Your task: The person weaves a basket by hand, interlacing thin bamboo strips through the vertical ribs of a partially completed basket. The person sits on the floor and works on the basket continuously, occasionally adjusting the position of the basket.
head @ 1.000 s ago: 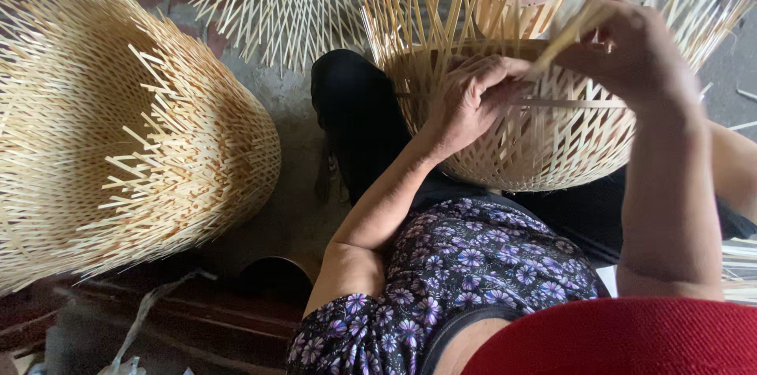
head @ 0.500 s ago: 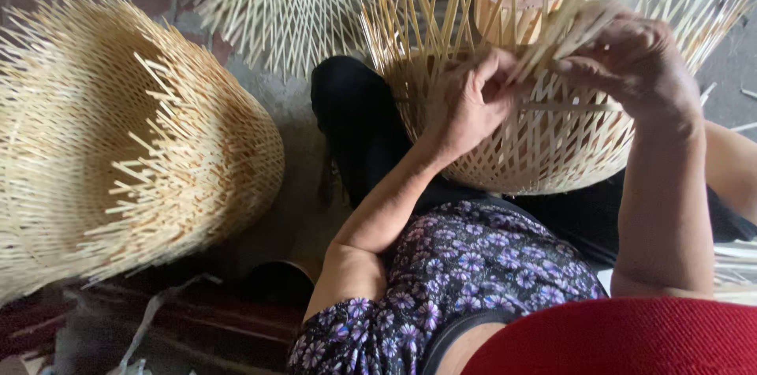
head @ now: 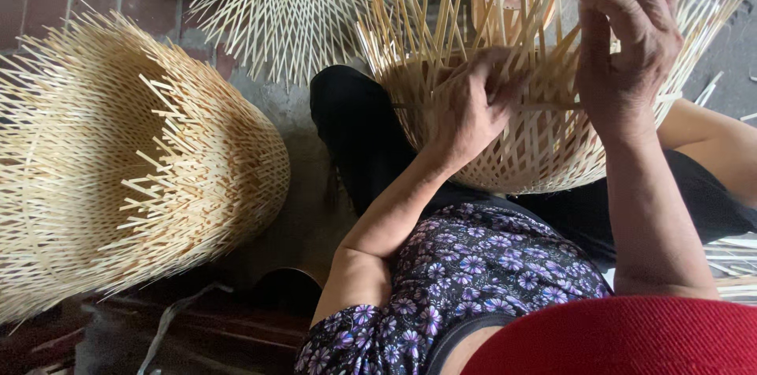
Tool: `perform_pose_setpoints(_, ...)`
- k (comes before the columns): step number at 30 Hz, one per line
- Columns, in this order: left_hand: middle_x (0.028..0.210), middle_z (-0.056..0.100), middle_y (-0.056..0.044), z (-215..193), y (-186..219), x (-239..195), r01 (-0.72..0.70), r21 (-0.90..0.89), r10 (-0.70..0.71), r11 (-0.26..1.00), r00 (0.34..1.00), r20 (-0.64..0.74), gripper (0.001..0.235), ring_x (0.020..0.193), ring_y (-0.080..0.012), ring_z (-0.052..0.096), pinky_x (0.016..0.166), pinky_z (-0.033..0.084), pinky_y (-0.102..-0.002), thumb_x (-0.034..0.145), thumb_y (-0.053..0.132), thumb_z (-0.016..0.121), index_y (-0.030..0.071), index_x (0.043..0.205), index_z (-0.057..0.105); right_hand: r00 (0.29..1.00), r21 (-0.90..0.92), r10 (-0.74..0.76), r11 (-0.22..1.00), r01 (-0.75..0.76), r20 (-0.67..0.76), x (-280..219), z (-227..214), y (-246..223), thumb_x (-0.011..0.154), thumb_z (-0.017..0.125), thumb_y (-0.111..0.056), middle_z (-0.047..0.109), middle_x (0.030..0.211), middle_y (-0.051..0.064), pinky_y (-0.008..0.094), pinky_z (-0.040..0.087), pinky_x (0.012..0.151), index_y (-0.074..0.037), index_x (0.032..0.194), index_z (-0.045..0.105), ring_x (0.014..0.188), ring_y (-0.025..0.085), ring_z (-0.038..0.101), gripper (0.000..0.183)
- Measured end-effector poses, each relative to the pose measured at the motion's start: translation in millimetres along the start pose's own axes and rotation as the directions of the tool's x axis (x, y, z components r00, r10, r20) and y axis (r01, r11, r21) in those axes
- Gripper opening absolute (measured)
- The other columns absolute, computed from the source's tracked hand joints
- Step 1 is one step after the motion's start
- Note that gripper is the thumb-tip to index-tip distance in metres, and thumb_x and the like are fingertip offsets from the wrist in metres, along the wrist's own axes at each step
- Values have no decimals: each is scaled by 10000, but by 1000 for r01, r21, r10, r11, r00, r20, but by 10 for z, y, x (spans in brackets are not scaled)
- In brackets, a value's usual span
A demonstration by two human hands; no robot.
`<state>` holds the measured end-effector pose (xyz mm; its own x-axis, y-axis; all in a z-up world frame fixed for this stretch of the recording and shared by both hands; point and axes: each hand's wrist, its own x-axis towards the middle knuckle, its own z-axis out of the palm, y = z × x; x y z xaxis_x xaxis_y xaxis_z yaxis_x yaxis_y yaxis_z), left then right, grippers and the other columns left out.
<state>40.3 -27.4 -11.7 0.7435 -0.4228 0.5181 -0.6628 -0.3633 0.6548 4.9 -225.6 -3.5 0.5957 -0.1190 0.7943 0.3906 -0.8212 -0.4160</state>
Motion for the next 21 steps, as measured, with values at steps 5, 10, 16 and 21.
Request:
perform_pose_setpoints(5,701,671,13,38,-6,61,168,105,-179,980,979,98,90,570,-71,642,541,544,-266,970,180,709,106,982,658,997,18,71,997,-72,42,64,-44,80,1073,689,76,702,1047,79,340,508,931,-51,1291,674,940,174,619,252)
perform_pose_setpoints(10,871,691,-13,-99,-43,18,-50,-170,55,984,998,27,544,765,-93,669,699,563,-250,939,187,752,-9,1349,452,981,383,183,912,-144,-66,37,-93,247,1071,646,54,634,1209,86,285,534,970,-35,1421,541,1121,155,604,376)
perform_pose_setpoints(16,951,718,-3,-194,-19,-245,54,-131,-58,990,998,-22,408,846,-86,698,726,603,-225,1014,90,763,96,1366,557,890,397,456,822,-407,-32,-817,-482,321,1154,706,-10,656,1082,27,253,503,813,-84,1224,619,927,109,619,134)
perform_pose_setpoints(21,1160,718,-32,-202,340,-512,-52,-108,69,993,984,165,571,1054,-169,705,978,543,-310,952,94,785,93,1443,495,970,-22,230,973,-229,83,-1024,-544,109,1045,769,-42,664,1072,34,336,448,859,-92,1130,738,979,177,579,103)
